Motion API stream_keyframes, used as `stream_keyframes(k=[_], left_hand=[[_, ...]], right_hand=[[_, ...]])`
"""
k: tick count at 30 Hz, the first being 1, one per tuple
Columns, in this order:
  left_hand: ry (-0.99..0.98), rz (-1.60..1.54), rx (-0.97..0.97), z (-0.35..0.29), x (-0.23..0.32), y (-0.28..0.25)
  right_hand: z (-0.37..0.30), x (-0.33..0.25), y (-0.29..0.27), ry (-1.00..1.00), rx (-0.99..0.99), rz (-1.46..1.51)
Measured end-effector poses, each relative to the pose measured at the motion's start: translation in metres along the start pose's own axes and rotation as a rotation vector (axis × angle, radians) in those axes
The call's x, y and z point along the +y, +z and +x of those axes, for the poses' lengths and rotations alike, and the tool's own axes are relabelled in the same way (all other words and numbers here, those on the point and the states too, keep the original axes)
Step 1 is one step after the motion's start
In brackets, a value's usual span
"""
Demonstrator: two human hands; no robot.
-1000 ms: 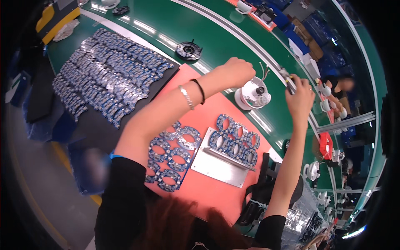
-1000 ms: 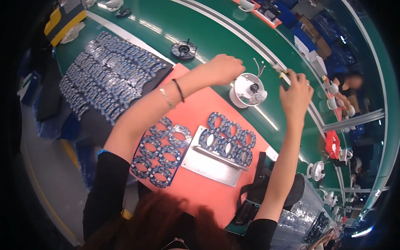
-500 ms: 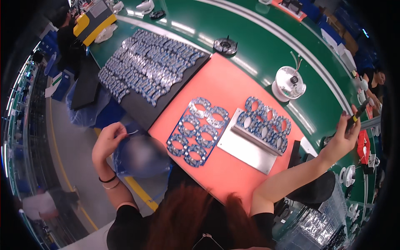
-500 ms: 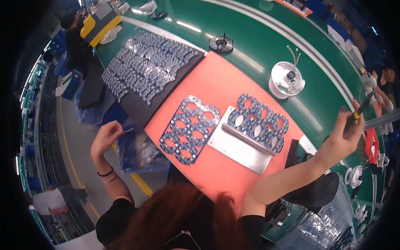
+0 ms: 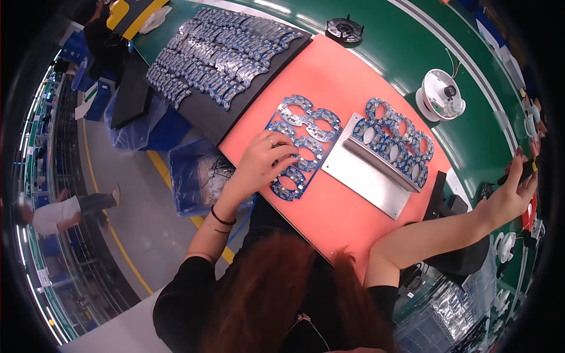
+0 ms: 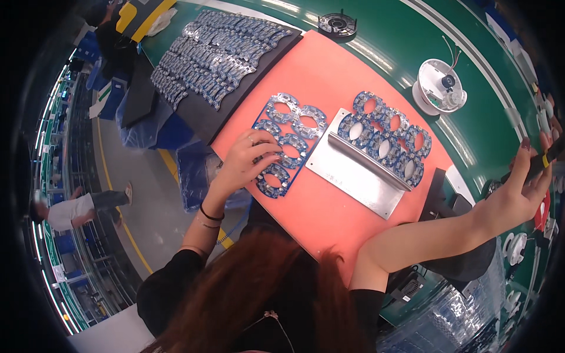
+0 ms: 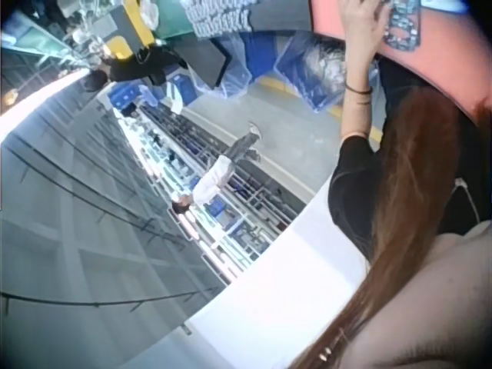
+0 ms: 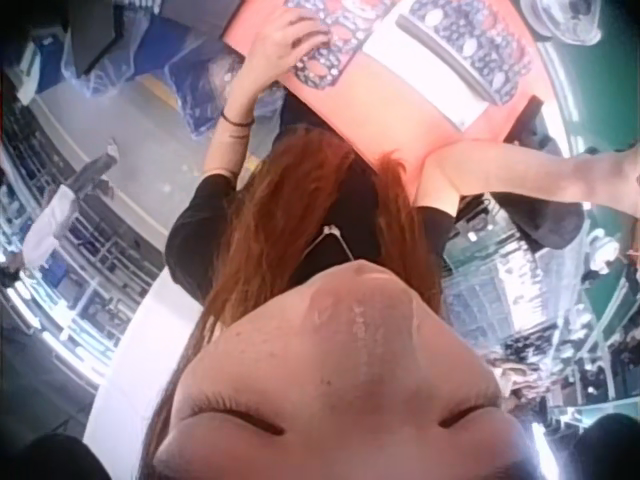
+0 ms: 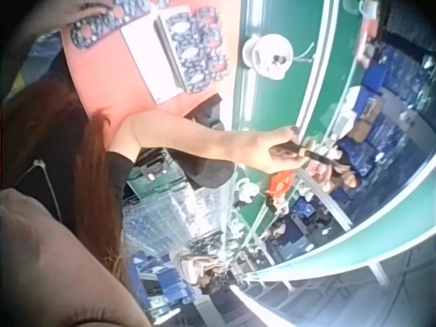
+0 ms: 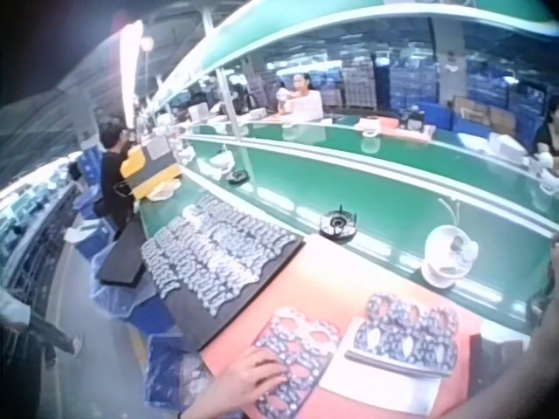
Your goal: Assembling and trimming electronic circuit boards on a factory production line.
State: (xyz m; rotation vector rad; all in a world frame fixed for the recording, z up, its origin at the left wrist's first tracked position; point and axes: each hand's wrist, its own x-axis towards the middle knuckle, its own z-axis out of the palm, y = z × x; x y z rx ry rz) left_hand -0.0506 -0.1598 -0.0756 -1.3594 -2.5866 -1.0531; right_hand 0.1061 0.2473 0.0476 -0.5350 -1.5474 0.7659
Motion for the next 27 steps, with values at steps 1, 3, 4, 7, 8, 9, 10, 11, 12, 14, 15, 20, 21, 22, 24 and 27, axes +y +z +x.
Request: stream_keyframes(k=[1,3,4,7,8,9,10,11,12,14,15,20,21,22,24,27], left_hand=[[0.013,-0.017,-0.010,0.001,-0.001,0.004],[0.027,-0.036,-0.022,0.005,-0.002,0.011],[0.038,-0.028,-0.033,0.008,-0.002,0.014],[0.086,0.003,-0.038,0.013,-0.002,0.016],[0.123,0.027,-0.031,0.015,-0.002,0.016],[0.126,0.025,-0.033,0.015,-0.004,0.017],[0.103,-0.035,-0.028,0.013,-0.007,0.019],[0.081,-0.094,-0.022,0.012,-0.009,0.020],[0.084,-0.091,-0.022,0.011,-0.009,0.020],[0.083,-0.114,0.053,0.010,-0.009,0.017],[0.094,-0.107,0.047,0.009,-0.009,0.017],[0.166,-0.073,0.075,0.009,-0.010,0.025],[0.150,-0.090,0.084,0.009,-0.008,0.025],[0.136,-0.111,0.091,0.009,-0.006,0.024],[0.116,-0.126,0.110,0.008,-0.006,0.021],[0.128,-0.095,0.089,0.007,-0.009,0.020]], right_hand=[[0.000,-0.001,-0.001,0.000,0.003,-0.002],[-0.002,-0.006,0.000,-0.018,0.022,-0.050],[-0.003,-0.010,0.002,-0.018,0.023,-0.053],[-0.005,-0.015,0.010,-0.066,0.014,-0.002],[-0.005,-0.015,0.011,-0.054,-0.010,-0.013],[-0.004,-0.015,0.011,-0.041,-0.033,-0.026],[-0.004,-0.016,0.012,-0.041,-0.030,-0.028],[-0.005,-0.016,0.014,-0.037,-0.027,-0.023],[-0.005,-0.016,0.016,-0.033,-0.025,-0.016],[-0.006,-0.015,0.018,-0.010,-0.011,0.018],[-0.006,-0.014,0.021,0.013,0.000,0.057],[0.000,-0.001,-0.003,0.028,-0.054,-0.002],[-0.001,-0.004,-0.002,0.050,-0.041,0.015],[-0.002,-0.005,0.000,0.049,-0.041,0.033],[-0.002,-0.007,0.002,0.045,-0.038,-0.044],[0.000,-0.005,0.006,0.037,-0.029,0.003]])
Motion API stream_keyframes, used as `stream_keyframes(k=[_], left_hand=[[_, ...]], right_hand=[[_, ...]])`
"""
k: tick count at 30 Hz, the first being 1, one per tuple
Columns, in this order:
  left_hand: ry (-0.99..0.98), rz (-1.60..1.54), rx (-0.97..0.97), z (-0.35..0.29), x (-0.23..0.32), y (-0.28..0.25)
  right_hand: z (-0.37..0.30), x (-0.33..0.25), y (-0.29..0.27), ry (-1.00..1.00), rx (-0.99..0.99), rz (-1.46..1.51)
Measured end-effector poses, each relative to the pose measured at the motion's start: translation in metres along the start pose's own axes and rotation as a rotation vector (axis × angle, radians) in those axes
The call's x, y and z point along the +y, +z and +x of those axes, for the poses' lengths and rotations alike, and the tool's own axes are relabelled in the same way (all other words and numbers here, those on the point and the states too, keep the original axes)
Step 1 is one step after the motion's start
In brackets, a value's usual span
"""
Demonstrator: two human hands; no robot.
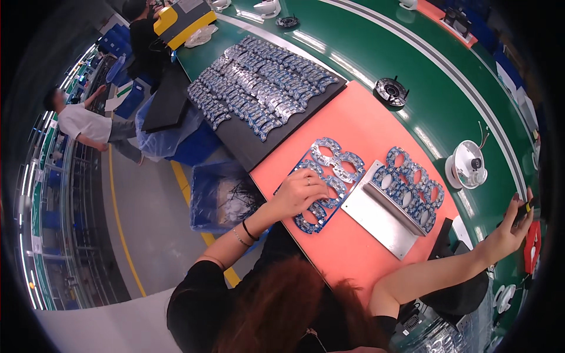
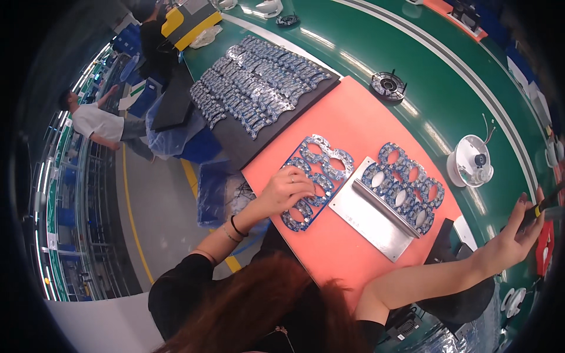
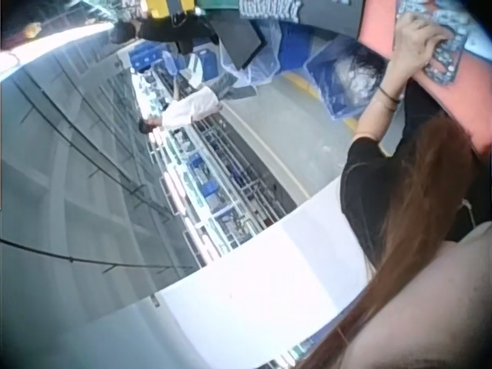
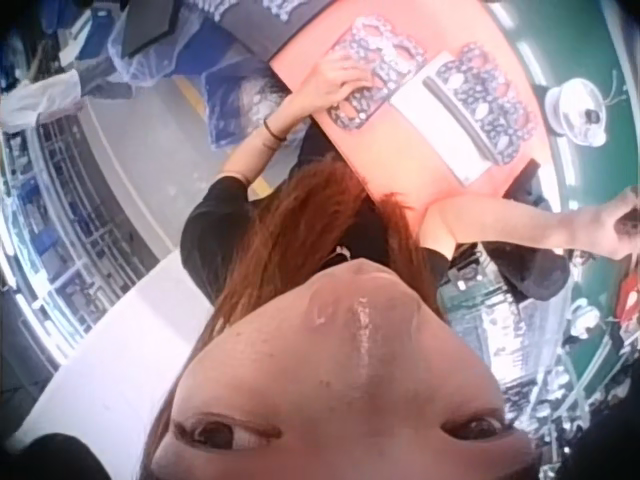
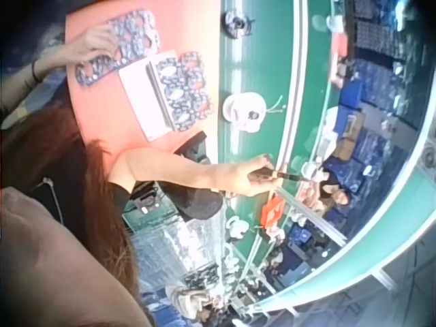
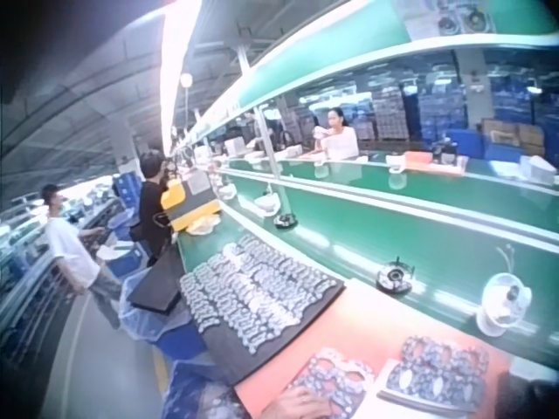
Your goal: Assembling and trimming electronic circuit boards on a factory production line.
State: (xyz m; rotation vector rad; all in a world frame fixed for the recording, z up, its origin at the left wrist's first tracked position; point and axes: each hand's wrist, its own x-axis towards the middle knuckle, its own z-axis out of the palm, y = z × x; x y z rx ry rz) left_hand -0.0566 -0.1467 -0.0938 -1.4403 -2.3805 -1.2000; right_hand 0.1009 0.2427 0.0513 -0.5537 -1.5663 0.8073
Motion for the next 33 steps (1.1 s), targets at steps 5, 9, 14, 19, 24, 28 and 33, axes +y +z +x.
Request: stream_keyframes(k=[5,9,14,19,24,28,33], left_hand=[[0.033,0.064,-0.011,0.007,0.000,-0.006],[0.148,0.098,-0.029,0.008,0.010,0.007],[0.155,0.117,-0.015,0.007,0.009,0.023],[0.157,0.115,-0.061,0.009,0.010,0.026],[0.175,0.176,-0.129,0.011,0.009,0.029],[0.116,0.095,-0.139,0.012,0.004,0.028],[-0.013,-0.093,-0.171,0.022,0.009,0.015]], right_hand=[[0.001,-0.001,-0.002,0.001,0.020,-0.031],[0.002,0.002,-0.003,0.021,0.032,-0.001],[0.000,-0.002,-0.004,0.040,0.058,-0.020],[0.004,0.005,-0.012,0.010,0.063,-0.015],[0.004,0.009,-0.018,0.047,0.065,0.014],[0.003,0.007,-0.016,0.037,0.078,0.012],[0.001,0.005,-0.017,0.015,0.116,-0.023]])
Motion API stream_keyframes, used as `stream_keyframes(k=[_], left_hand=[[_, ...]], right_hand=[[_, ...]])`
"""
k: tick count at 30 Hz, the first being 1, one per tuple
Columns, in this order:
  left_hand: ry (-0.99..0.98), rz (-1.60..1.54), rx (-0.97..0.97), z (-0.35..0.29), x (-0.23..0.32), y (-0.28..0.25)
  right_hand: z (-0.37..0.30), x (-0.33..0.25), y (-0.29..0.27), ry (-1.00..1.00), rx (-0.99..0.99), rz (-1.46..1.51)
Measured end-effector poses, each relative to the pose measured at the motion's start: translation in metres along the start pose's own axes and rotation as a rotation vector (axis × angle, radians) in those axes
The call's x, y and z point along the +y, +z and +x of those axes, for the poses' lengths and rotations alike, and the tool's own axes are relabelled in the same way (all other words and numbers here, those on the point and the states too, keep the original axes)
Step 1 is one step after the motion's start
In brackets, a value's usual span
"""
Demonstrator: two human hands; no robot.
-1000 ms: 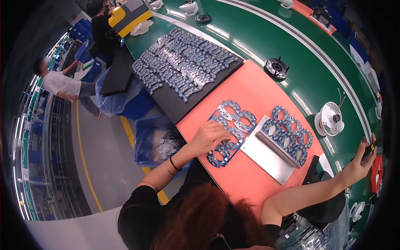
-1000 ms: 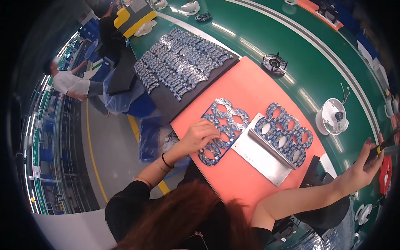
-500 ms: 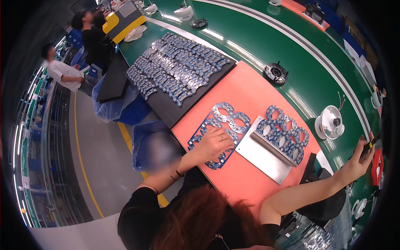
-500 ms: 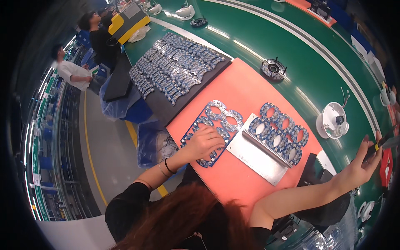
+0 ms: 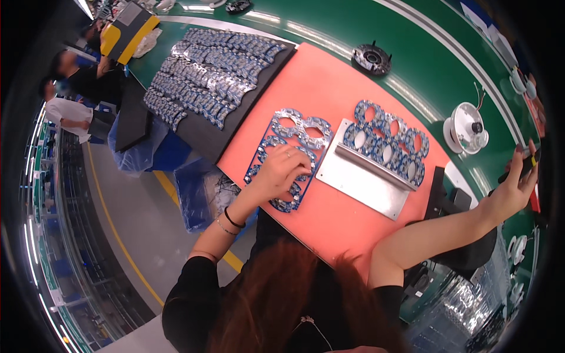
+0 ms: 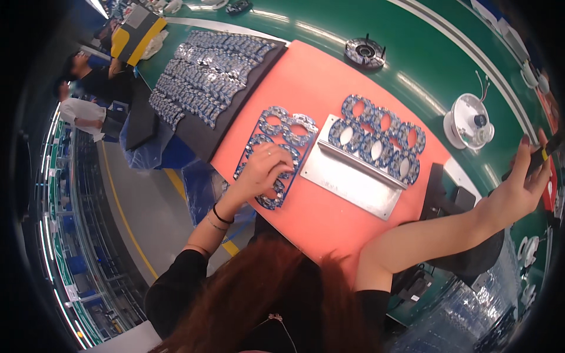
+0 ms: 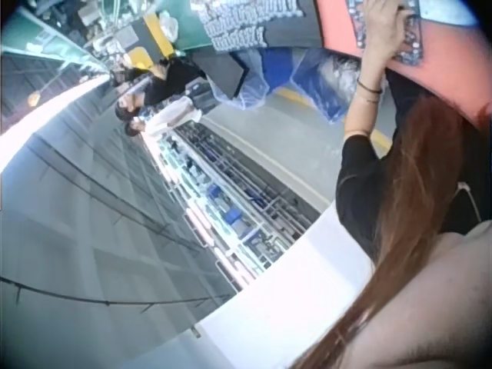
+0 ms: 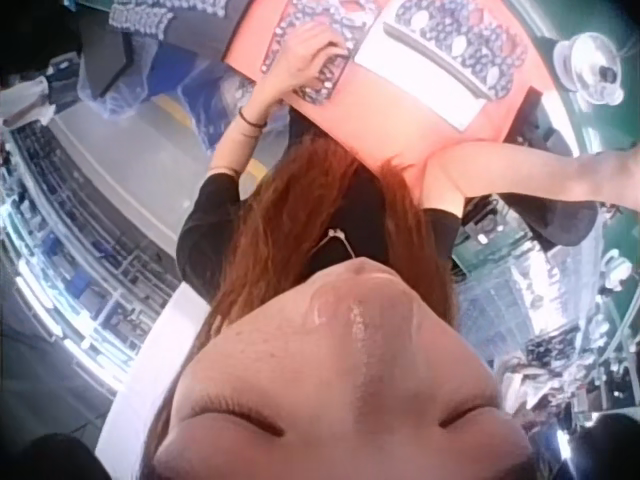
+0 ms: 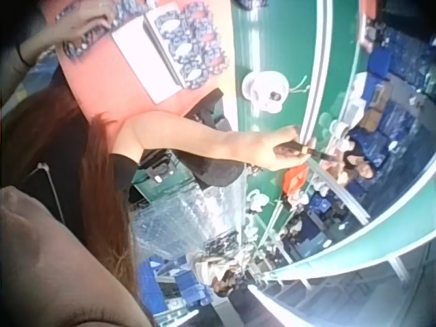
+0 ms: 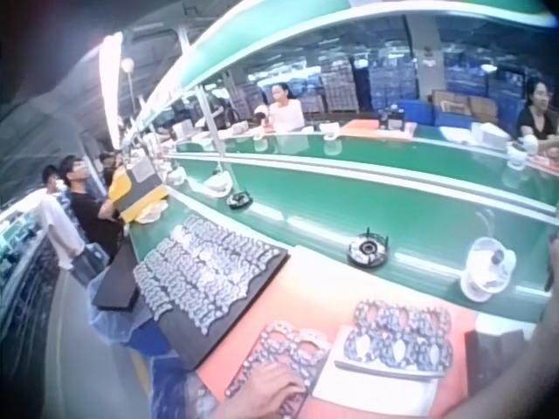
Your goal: Assembling and trimming electronic circuit boards on a factory production line.
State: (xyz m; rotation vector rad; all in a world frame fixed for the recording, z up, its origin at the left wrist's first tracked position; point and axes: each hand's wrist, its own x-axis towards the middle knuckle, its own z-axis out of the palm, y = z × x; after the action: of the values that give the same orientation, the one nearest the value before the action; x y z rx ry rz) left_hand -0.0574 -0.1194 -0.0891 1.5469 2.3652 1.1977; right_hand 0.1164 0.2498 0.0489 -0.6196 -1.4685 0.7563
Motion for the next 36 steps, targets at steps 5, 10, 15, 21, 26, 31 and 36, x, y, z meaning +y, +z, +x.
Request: stream_keyframes(k=[5,10,15,21,26,31,36], left_hand=[[0.031,0.006,-0.004,0.000,-0.004,0.003],[-0.049,-0.074,-0.017,-0.001,-0.003,0.005],[-0.057,-0.064,0.005,-0.004,-0.002,0.006],[-0.052,0.005,0.040,0.002,0.008,0.002],[0.091,0.087,-0.062,0.009,0.004,-0.001],[0.159,0.166,-0.097,0.011,0.003,0.001],[0.172,0.117,-0.034,0.013,0.000,0.013]], right_hand=[[0.000,-0.001,0.002,0.005,0.017,-0.050],[0.001,0.003,-0.001,-0.021,0.017,-0.047],[0.001,0.005,0.000,-0.002,0.043,-0.052],[0.000,0.003,0.001,0.004,0.054,-0.072],[0.000,0.003,0.002,-0.001,0.070,-0.066],[-0.002,0.002,0.006,0.009,0.062,-0.069],[0.002,0.001,-0.001,-0.001,0.073,0.042]])
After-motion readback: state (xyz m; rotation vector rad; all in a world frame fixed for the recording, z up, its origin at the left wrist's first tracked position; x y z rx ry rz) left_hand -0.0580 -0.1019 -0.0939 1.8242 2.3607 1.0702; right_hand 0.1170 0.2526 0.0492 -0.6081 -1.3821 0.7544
